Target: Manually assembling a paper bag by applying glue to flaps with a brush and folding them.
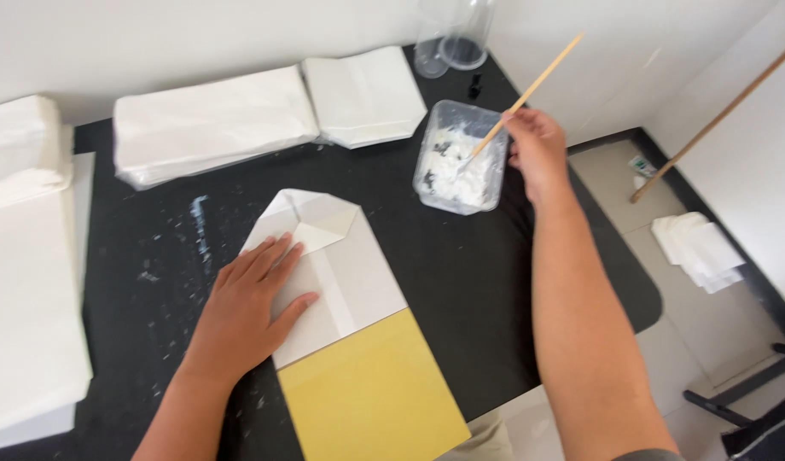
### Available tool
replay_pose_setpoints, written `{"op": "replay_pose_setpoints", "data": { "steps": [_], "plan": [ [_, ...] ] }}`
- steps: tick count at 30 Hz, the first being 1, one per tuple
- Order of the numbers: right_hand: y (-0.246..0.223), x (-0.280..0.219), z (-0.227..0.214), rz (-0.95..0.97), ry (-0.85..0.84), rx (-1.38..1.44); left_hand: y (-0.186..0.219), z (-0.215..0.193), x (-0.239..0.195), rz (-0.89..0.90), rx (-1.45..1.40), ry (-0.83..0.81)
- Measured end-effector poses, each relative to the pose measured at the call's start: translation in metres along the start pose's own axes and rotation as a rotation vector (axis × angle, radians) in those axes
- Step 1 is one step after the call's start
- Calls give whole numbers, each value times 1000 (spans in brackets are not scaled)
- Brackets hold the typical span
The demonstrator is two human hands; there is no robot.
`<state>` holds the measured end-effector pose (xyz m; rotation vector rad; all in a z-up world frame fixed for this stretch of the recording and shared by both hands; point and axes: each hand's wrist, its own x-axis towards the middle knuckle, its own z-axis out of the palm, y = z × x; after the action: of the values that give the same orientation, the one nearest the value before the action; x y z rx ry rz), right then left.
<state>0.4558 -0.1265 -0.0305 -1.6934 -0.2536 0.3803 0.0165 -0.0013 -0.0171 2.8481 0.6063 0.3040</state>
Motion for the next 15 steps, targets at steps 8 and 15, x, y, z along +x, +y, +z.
{"op": "replay_pose_setpoints", "data": {
  "steps": [8, 15],
  "plan": [
    [-44, -50, -3, -517, -13, 72, 2, 1, -1, 7, 1, 44],
    [-51, -69, -4, -884, -208, -207, 2, 0, -1, 1, 0, 37]
  ]
}}
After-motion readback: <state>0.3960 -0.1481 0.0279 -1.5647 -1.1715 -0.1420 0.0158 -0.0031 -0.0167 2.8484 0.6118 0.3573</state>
